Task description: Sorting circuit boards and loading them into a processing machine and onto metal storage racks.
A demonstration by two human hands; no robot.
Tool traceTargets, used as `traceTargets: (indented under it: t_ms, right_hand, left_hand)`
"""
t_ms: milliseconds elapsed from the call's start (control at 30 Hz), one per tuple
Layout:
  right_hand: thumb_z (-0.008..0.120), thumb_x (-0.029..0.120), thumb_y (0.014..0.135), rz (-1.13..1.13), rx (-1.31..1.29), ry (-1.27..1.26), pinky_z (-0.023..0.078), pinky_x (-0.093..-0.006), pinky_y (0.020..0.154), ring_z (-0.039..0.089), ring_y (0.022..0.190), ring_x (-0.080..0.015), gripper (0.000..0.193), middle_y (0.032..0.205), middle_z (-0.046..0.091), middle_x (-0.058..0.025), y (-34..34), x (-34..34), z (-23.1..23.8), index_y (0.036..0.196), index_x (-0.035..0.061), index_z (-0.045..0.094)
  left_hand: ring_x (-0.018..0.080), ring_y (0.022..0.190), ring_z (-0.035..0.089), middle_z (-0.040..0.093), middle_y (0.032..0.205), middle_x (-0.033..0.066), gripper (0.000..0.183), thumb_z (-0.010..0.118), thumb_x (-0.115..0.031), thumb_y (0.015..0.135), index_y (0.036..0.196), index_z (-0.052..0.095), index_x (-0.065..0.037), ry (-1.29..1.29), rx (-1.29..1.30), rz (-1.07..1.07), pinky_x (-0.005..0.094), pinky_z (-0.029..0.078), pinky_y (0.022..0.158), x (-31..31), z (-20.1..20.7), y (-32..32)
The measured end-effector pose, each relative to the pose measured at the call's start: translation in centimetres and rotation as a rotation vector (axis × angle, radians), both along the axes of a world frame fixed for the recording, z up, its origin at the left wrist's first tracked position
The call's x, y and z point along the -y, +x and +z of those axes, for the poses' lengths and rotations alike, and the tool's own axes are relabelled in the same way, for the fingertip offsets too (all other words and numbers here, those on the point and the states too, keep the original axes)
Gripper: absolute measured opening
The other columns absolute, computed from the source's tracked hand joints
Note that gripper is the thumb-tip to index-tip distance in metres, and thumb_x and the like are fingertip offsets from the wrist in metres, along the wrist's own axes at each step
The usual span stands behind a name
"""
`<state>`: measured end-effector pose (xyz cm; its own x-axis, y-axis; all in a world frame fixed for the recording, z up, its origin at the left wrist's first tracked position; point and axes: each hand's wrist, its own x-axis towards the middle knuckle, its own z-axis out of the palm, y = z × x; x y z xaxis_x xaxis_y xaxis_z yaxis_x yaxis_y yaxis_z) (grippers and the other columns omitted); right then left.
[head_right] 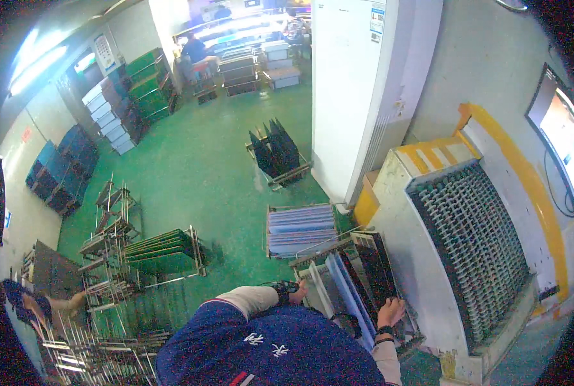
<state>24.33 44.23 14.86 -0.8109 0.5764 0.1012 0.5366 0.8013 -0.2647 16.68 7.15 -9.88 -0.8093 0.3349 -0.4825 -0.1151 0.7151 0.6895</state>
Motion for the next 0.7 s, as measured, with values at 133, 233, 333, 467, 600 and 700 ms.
traceTargets:
  t_ms: [133, 233, 333, 467, 600, 700]
  right_hand:
    - [0.060, 0.023, 0.090, 0.024, -0.008, 0.012, 0.040, -0.0512, 0.090, 0.051, 0.108, -0.0351, 0.021, 0.110, 0.056, -0.0131, -0.1, 0.0, 0.0, 0.097, 0.0046, 0.067]
    - [0.060, 0.023, 0.091, -0.001, -0.009, 0.010, 0.040, -0.0517, 0.091, 0.051, 0.109, -0.0355, 0.021, 0.112, 0.056, -0.0134, -0.2, -0.4, -1.0, 0.097, 0.0044, 0.066]
    - [0.060, 0.024, 0.091, -0.006, -0.007, 0.038, 0.040, -0.0519, 0.092, 0.050, 0.110, -0.0360, 0.021, 0.112, 0.056, -0.0135, -0.1, -0.5, -1.5, 0.098, 0.0053, 0.066]
    - [0.059, 0.024, 0.091, 0.018, -0.014, 0.009, 0.039, -0.0524, 0.093, 0.049, 0.112, -0.0363, 0.021, 0.113, 0.055, -0.0129, 0.0, -0.6, -1.4, 0.101, 0.0063, 0.066]
    - [0.061, 0.023, 0.090, -0.005, -0.023, -0.034, 0.038, -0.0528, 0.094, 0.051, 0.112, -0.0347, 0.019, 0.113, 0.056, -0.0121, -0.3, -0.3, -0.8, 0.098, 0.0062, 0.066]
    - [0.060, 0.024, 0.091, -0.014, 0.005, -0.034, 0.039, -0.0523, 0.093, 0.050, 0.111, -0.0349, 0.021, 0.113, 0.055, -0.0121, -0.2, -0.5, -1.2, 0.098, 0.0061, 0.066]
  left_hand:
    - [0.0316, 0.107, 0.056, 0.049, 0.132, 0.0211, 0.072, 0.051, -0.041, 0.093, 0.149, 0.027, -0.003, 0.015, -0.036, -0.083, 0.0443, 0.047, 0.087, 0.5, -5.5, -0.2]
    - [0.0302, 0.103, 0.057, 0.050, 0.131, 0.0204, 0.072, 0.050, -0.040, 0.094, 0.151, 0.025, -0.004, -0.172, -0.054, -0.044, 0.0438, 0.049, 0.083, -1.0, -0.4, -0.5]
    - [0.0293, 0.098, 0.057, 0.049, 0.131, 0.0188, 0.071, 0.050, -0.037, 0.094, 0.152, 0.021, -0.007, -0.215, 0.002, -0.160, 0.0432, 0.051, 0.075, -0.4, 1.1, -0.9]
    - [0.0293, 0.081, 0.061, 0.063, 0.097, 0.0128, 0.051, 0.044, -0.034, 0.096, 0.140, 0.041, -0.009, -0.183, -0.149, -0.063, 0.0430, 0.049, 0.071, -0.9, -0.6, 0.6]
    - [0.0185, 0.063, 0.054, 0.053, 0.076, 0.0026, 0.034, 0.051, -0.033, 0.096, 0.123, 0.049, -0.013, -0.007, 0.109, 0.201, 0.0367, 0.046, 0.056, -1.1, 2.7, 0.6]
    - [0.0189, 0.064, 0.054, 0.055, 0.078, 0.0041, 0.025, 0.053, -0.033, 0.095, 0.106, 0.046, -0.012, -0.055, -0.091, -0.024, 0.0370, 0.044, 0.054, 0.2, 3.0, 0.5]
